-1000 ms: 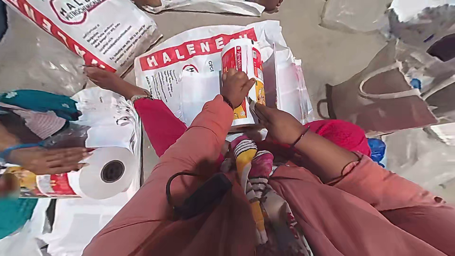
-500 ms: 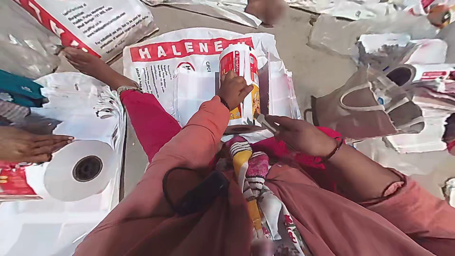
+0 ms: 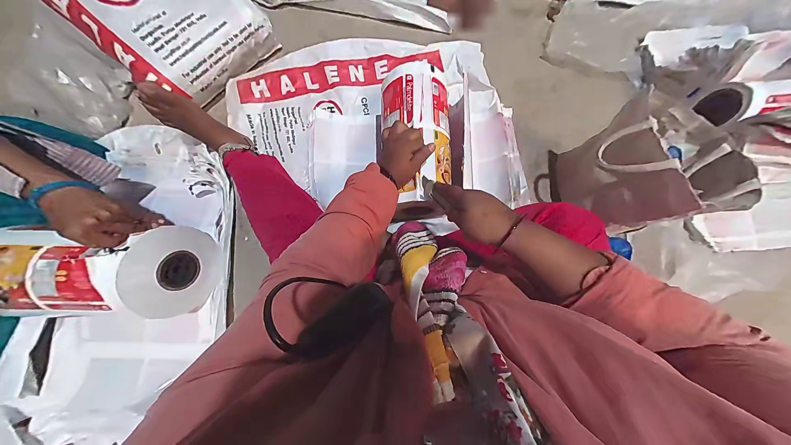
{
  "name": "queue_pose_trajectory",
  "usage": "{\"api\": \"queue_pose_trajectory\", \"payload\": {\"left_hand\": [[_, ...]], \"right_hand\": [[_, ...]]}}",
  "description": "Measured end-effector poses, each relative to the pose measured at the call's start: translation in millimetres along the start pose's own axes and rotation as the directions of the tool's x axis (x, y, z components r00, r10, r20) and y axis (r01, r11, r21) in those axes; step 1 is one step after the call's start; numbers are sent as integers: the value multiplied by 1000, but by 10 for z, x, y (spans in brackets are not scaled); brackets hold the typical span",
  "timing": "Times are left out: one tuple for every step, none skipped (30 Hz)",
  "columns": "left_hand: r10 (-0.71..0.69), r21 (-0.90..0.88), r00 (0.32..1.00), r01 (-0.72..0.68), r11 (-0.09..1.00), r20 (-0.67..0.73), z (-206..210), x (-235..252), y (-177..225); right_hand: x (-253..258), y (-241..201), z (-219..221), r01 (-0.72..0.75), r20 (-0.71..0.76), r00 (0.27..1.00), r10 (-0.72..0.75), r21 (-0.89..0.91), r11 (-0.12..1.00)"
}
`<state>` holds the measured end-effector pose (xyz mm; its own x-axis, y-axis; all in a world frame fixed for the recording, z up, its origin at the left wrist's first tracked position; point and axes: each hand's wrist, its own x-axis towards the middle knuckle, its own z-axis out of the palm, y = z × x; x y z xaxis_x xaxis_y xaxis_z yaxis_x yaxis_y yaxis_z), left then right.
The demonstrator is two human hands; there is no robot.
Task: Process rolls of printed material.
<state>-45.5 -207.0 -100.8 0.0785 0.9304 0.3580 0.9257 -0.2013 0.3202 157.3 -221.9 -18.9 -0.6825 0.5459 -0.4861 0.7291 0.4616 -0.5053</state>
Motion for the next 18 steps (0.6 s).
{"api": "queue_pose_trajectory", "payload": {"left_hand": [[29,-143,995,-43,989,-98,225,10,-224],[17,-205,998,-29,978,-60,281,25,-325],[-1,-228,1000,-2,974,-13,282,25,-341],[-13,-238,1000,16,971,13,272,14,-321],[-11,-234,1000,13,972,13,264,-2,-305],[-5,-232,1000,6,973,8,262,-20,-292],[1,-233,1000,1,972,6,261,-32,-287],[2,-237,1000,-1,972,3,261,-41,-291],[3,-238,1000,-3,971,-1,255,-37,-299],[2,-244,1000,-4,970,-11,251,-30,-307],[-2,-253,1000,-3,967,-20,255,-59,-302],[-8,-264,999,-1,965,-34,257,-79,-296],[-16,-271,999,3,963,-45,251,-88,-303],[-25,-278,998,10,961,-49,249,-105,-304],[-30,-289,998,14,957,-51,246,-116,-298],[-28,-301,998,9,954,-57,235,-117,-292],[-23,-307,997,-2,952,-77,237,-112,-294],[-20,-314,996,-9,949,-89,245,-118,-299]], "right_hand": [[35,-11,61,25,-22,999,-25,-41,999],[57,-31,114,29,-41,999,-34,-106,994],[49,-56,151,18,-36,999,-24,-166,986],[8,-90,157,11,3,1000,-10,-216,976],[-47,-118,146,26,61,998,-11,-252,967],[-118,-122,132,74,119,992,-43,-271,960],[-196,-104,121,142,165,981,-103,-251,958],[-278,-117,106,173,203,970,-131,-208,963],[-342,-147,90,177,183,973,-139,-208,962],[-366,-175,51,161,123,983,-137,-212,964],[-355,-200,15,120,59,992,-109,-211,970],[-298,-211,-26,80,-5,997,-82,-199,977],[-194,-213,-55,51,-46,997,-61,-199,979],[-87,-208,-54,31,-51,998,-42,-205,978],[3,-202,-29,19,-34,999,-27,-222,975],[82,-191,19,21,-21,999,-28,-256,967],[123,-200,68,17,-14,1000,-22,-285,958],[113,-233,105,4,8,1000,-1,-316,949]]}}
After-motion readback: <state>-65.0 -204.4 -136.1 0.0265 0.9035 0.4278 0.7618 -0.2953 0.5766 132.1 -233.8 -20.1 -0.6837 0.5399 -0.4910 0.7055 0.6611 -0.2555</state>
